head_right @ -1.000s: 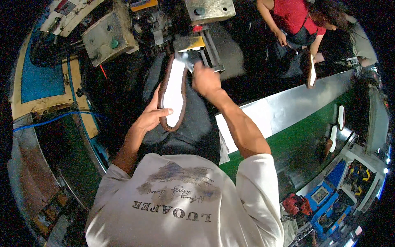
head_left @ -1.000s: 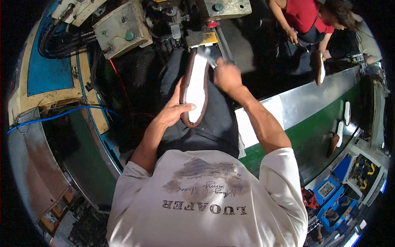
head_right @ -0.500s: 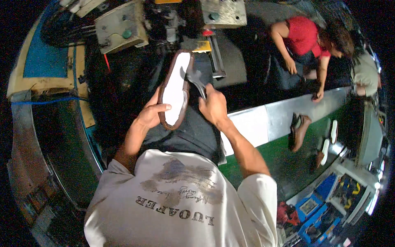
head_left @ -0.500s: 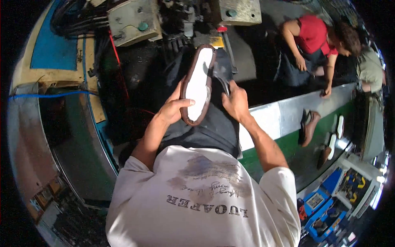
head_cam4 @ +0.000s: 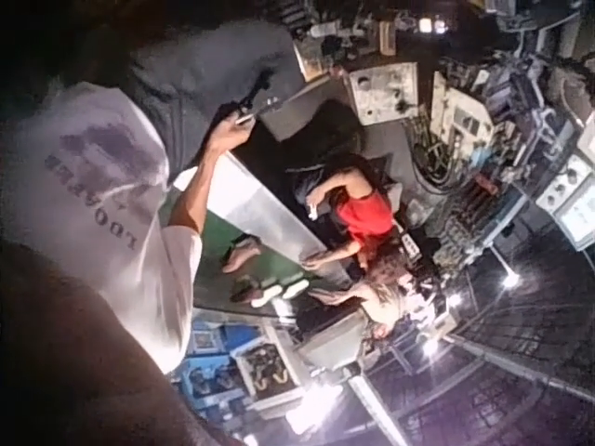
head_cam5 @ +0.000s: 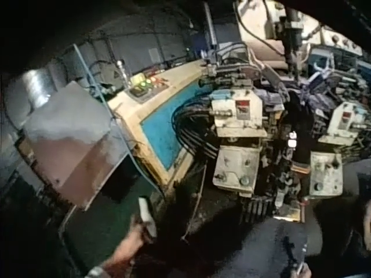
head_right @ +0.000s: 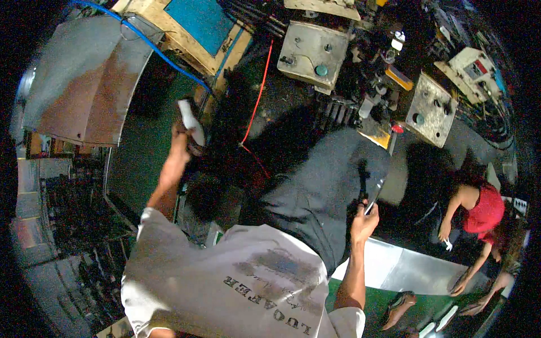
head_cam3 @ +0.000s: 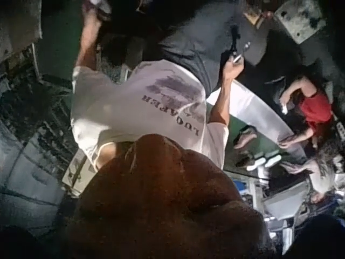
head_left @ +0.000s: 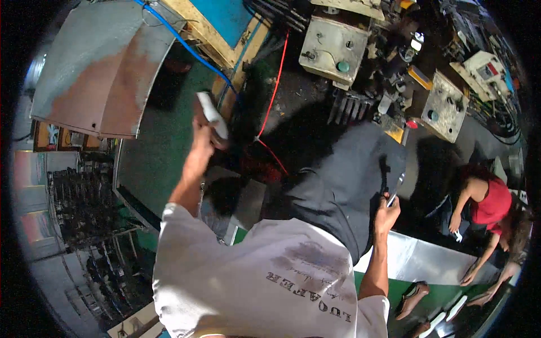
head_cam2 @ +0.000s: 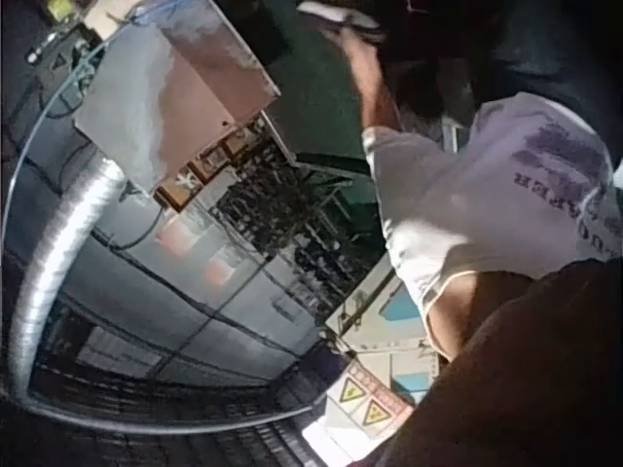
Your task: Assembling shoe components and operating a lasting machine on a production line.
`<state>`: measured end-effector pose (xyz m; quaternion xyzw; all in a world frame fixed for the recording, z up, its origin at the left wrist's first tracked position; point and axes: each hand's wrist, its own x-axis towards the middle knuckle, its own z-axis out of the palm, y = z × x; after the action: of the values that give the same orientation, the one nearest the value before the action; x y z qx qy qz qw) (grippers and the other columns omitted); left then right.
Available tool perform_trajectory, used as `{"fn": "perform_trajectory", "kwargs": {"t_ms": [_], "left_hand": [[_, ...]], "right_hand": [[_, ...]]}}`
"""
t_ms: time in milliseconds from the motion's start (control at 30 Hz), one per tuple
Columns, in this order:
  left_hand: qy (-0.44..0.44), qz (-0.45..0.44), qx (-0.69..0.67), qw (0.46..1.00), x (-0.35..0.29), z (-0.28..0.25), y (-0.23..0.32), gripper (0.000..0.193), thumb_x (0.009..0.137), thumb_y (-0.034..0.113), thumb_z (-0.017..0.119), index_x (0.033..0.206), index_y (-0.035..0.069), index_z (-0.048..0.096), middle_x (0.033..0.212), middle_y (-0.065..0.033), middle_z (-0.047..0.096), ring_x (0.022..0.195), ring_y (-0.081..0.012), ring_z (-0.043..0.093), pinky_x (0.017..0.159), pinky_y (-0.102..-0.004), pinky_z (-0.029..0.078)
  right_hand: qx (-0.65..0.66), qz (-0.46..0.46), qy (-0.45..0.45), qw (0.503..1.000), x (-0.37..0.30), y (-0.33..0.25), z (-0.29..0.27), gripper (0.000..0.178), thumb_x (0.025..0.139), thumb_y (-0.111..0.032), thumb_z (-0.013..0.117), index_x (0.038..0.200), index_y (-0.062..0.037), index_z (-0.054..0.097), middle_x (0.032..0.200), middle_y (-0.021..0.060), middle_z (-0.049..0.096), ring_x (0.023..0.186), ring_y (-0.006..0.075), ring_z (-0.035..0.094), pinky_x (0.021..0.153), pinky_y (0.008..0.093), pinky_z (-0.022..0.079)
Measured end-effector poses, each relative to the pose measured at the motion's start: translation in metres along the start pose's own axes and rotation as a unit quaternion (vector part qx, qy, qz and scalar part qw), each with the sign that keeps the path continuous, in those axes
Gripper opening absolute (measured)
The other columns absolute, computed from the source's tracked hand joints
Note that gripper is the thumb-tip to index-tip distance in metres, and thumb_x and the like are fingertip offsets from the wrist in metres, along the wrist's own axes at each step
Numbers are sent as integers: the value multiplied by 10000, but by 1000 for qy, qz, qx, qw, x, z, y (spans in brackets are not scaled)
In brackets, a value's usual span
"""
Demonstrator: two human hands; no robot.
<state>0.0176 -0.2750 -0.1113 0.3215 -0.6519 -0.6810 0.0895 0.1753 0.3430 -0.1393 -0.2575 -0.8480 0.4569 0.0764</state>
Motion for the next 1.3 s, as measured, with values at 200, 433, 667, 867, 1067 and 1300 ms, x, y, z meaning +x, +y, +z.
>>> {"fn": "perform_trajectory", "kwargs": {"t_ms": [200, 433, 667, 867, 1067, 1300], "left_hand": [[55, 232, 352, 905, 160, -43, 56, 715, 855, 152, 810, 1513, 27, 561, 1491, -181, 621, 1307, -316, 616, 1089, -398, 480], [-369, 103, 158, 910, 67, 187, 2, 497, 1037, 241, 659, 1463, 6, 557, 1318, -153, 671, 1218, -281, 653, 1067, -408, 519], [-615, 25, 149, 774, -152, 353, -42, 509, 1081, 164, 594, 1533, -34, 470, 1421, -177, 608, 1280, -275, 628, 1103, -435, 510], [-647, 126, 243, 711, -155, 377, -29, 434, 1090, 126, 544, 1468, -86, 530, 1363, -203, 646, 1166, -246, 672, 1028, -374, 543], [-629, 125, 264, 720, -146, 356, -37, 413, 1092, 161, 588, 1405, -108, 569, 1196, -130, 691, 981, -174, 652, 879, -314, 556], [-575, 123, 279, 759, -192, 351, -8, 479, 1099, 218, 619, 1460, -89, 551, 1265, -199, 703, 1040, -229, 706, 874, -365, 583]], "right_hand": [[141, 177, 69, 971, -4, 59, -9, 257, 1001, -214, 718, 1023, 41, 730, 857, 11, 680, 790, 127, 565, 742, 308, 467], [-52, 224, 300, 926, -90, 167, 19, 533, 854, -243, 703, 1219, 140, 636, 737, 192, 738, 669, 241, 734, 640, 399, 577], [-21, 302, 228, 925, -180, 145, -48, 381, 914, -285, 737, 1136, 24, 724, 935, 260, 720, 1033, 437, 662, 930, 511, 535], [-303, 273, 413, 814, -263, 254, -241, 751, 836, -183, 804, 1479, -2, 461, 1432, 309, 505, 1275, 485, 530, 1118, 517, 453], [-385, 426, 338, 746, -317, 351, -391, 962, 761, -317, 852, 1589, -82, 421, 1603, 345, 389, 1471, 516, 412, 1204, 506, 418], [-293, 476, 166, 813, -288, 337, -369, 970, 716, -515, 891, 1553, -226, 496, 1332, 231, 632, 1265, 428, 583, 1081, 554, 496]]}}
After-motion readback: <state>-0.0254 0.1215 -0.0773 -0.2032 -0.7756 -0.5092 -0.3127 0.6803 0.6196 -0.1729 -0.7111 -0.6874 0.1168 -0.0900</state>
